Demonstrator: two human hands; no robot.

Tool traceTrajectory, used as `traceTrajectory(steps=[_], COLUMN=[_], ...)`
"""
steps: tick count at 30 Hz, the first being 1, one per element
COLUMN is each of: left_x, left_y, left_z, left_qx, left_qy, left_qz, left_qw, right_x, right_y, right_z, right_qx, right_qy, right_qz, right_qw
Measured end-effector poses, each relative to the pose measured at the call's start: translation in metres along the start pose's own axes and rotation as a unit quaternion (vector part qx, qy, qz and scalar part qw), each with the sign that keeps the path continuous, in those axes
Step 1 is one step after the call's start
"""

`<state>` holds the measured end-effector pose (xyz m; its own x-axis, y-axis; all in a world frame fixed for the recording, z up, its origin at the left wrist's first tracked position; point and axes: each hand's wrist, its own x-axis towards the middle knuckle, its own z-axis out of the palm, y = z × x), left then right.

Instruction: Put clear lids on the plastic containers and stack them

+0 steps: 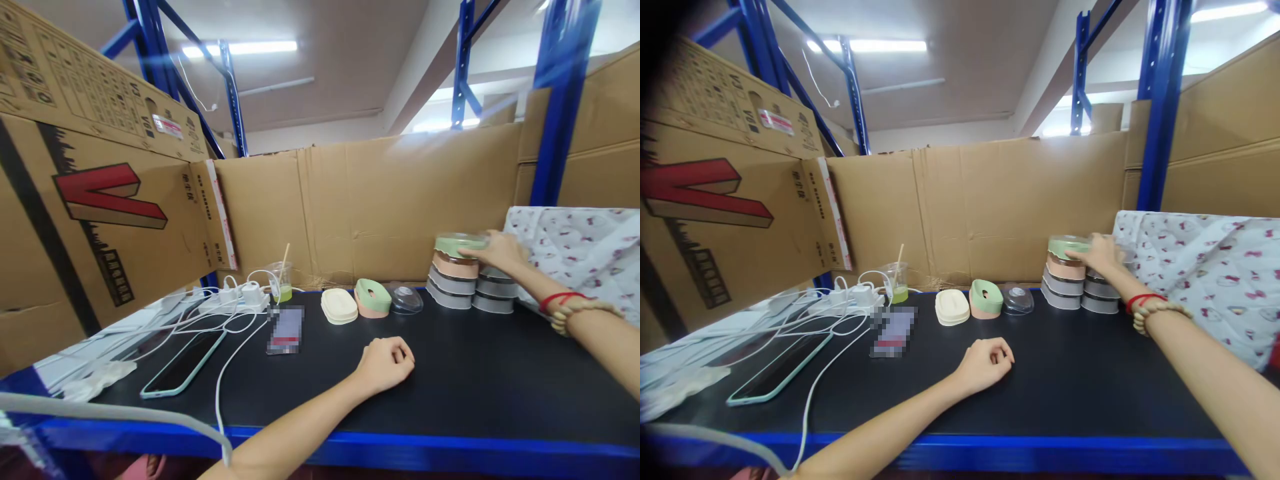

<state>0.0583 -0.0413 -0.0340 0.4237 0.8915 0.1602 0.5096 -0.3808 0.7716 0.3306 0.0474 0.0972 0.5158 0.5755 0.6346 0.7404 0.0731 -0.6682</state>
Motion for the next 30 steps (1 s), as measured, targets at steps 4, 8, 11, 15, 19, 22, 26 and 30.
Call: traceTrajectory(steps=[4,8,11,15,19,22,26,30], left_x=[0.0,0.011,0.024,0.037,0.039,0.039,0.043,0.047], left_y=[-0.001,-0.006,-0.015,-0.035,-0.048,-0.049,-0.052,-0.058], left_z=[-0.001,-0.01,-0.027,-0.058,-0.083,-0.096,-0.108,-0.111], left_qx=[0.01,-0.013,0.044,0.157,0.153,0.122,0.031,-0.052], left_qy=[-0.015,0.007,0.129,0.223,0.261,0.215,0.169,0.227], left_qz=[0.02,-0.001,-0.021,0.012,-0.106,-0.201,-0.255,-0.243], left_qw=[1.0,1.0,0.99,0.962,0.947,0.948,0.952,0.942], right_x=[-0.035,-0.094,-0.137,-0.168,-0.172,-0.17,-0.163,-0.156], right_y=[-0.04,-0.068,-0.079,-0.081,-0.071,-0.065,-0.06,-0.054], right_z=[0.015,0.064,0.102,0.129,0.132,0.126,0.119,0.121], right_qx=[-0.114,-0.07,-0.108,-0.171,-0.177,-0.148,-0.141,-0.148], right_qy=[-0.012,-0.146,-0.257,-0.316,-0.303,-0.324,-0.369,-0.364], right_qz=[-0.121,-0.215,-0.201,-0.174,-0.196,-0.224,-0.23,-0.231], right_qw=[0.986,0.963,0.939,0.917,0.916,0.907,0.89,0.89])
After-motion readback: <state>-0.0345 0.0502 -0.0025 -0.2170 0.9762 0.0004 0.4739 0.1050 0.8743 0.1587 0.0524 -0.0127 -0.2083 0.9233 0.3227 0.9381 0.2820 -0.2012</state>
